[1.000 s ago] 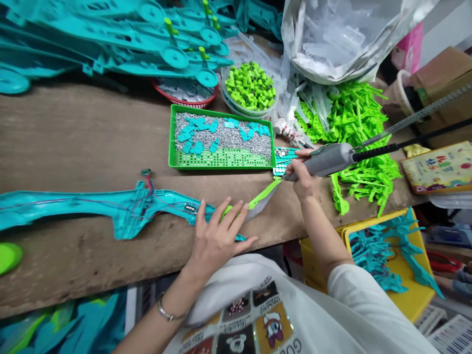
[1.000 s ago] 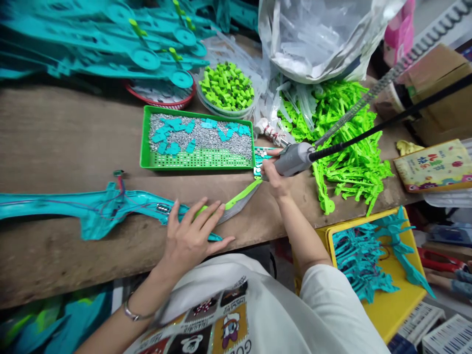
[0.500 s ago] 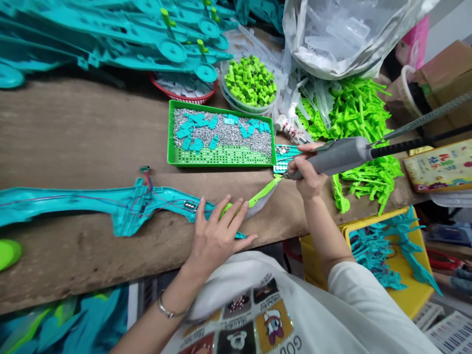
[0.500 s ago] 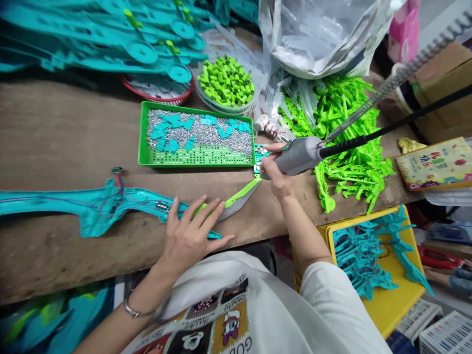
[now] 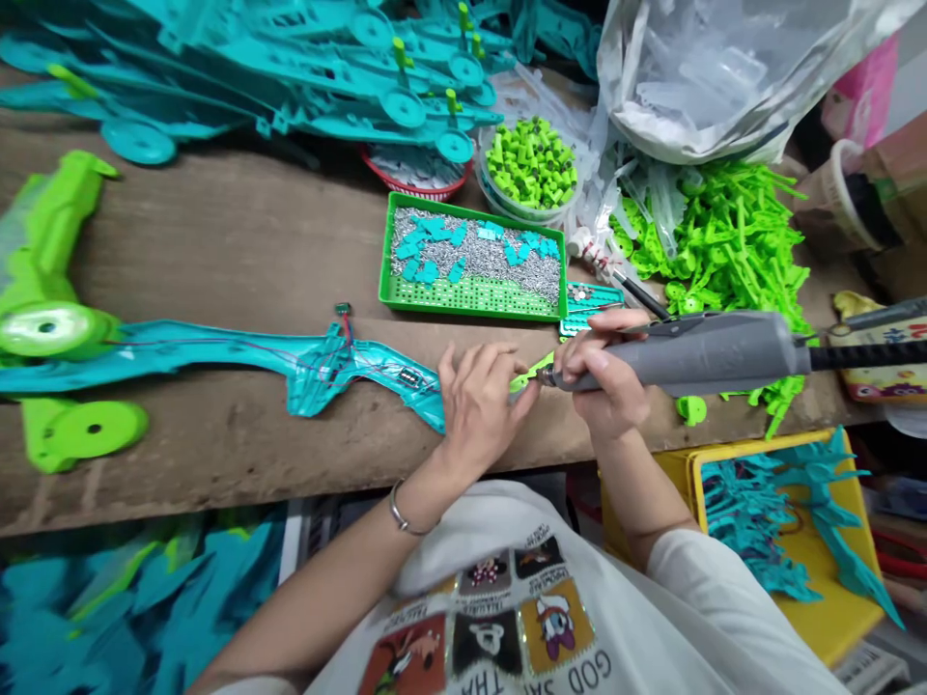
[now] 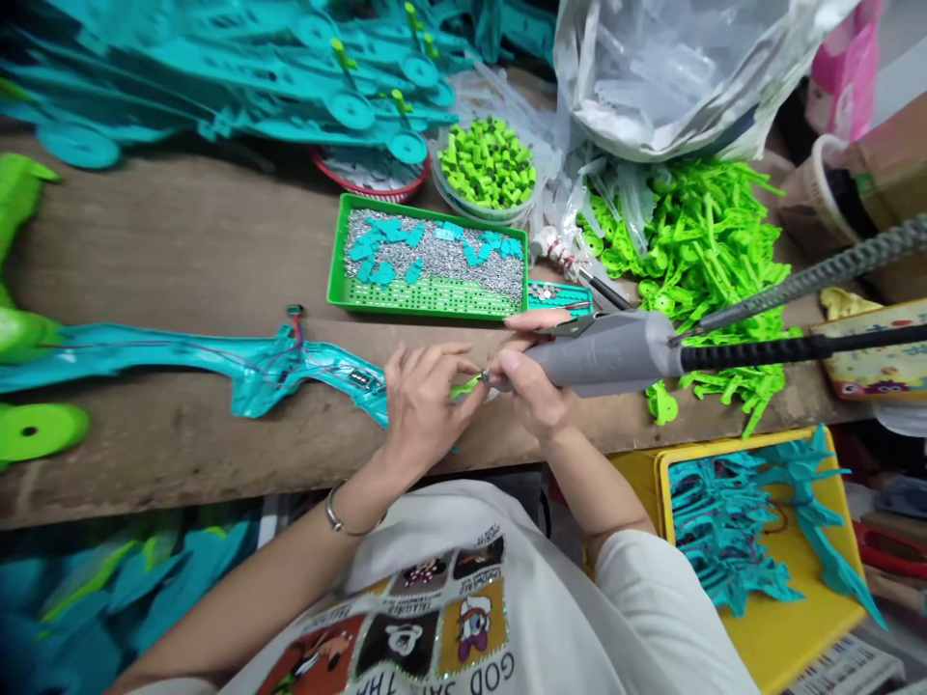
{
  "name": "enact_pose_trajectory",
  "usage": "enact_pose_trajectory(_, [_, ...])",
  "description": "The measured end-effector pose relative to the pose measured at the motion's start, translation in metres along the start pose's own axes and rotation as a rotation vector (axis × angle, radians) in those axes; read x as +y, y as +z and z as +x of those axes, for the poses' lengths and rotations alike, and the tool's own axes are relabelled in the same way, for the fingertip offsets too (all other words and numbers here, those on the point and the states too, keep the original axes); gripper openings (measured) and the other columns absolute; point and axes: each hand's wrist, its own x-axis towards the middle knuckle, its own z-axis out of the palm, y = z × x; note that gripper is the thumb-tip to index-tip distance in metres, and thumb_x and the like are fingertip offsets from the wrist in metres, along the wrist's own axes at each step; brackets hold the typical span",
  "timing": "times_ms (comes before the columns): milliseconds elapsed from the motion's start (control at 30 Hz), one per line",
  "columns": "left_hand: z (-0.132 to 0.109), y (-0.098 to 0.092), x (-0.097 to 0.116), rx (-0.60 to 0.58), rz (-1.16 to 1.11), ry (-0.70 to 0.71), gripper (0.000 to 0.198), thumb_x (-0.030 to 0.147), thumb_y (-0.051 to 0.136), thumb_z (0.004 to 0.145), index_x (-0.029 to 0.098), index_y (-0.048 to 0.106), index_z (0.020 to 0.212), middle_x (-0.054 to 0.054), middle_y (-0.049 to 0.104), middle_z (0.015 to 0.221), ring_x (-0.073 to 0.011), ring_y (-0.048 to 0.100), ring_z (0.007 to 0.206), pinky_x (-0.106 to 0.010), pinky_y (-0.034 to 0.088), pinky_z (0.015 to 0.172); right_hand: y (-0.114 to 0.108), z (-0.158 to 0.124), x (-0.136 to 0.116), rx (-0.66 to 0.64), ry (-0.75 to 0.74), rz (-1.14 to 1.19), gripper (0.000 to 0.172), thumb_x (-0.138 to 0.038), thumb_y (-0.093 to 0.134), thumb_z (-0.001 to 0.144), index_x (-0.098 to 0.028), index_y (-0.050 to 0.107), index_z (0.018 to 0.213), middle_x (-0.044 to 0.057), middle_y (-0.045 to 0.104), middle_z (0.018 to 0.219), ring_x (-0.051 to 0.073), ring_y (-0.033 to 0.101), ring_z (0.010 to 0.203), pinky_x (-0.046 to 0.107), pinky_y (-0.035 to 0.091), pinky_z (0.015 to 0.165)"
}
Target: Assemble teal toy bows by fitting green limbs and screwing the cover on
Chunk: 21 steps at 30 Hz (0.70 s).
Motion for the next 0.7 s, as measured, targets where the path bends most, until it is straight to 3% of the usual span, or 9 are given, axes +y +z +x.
enact_pose_trajectory(467, [0.005,0.001,-0.005,0.028,0.045,0.151,0.005,0.021,0.071,0.088,0.022,0.066,0.089,-0.005,0.076,0.116,-0.0253,0.069,0.104,-0.063,0.019,0.124,-0.008,-0.004,0.006,-0.043,0.083,-0.049,0.026,-0.041,0.071,0.084,-0.029,0.059,0.103,-0.007,0.057,0.06,0.015,0.055,0.05,0.033,0.052,0.054])
enact_pose_trajectory(700, [0.005,0.006,-0.005,0.035,0.068,0.181,0.001,0.021,0.067,0.09,0.022,0.067,0.09,-0.004,0.076,0.114,-0.0249,0.069,0.102,-0.065,0.016,0.125,-0.017,-0.006,0.016,-0.068,0.033,-0.086,0.026,-0.042,0.071,0.087,-0.028,0.062,0.107,-0.006,0.058,0.062,0.016,0.058,0.053,0.035,0.053,0.058])
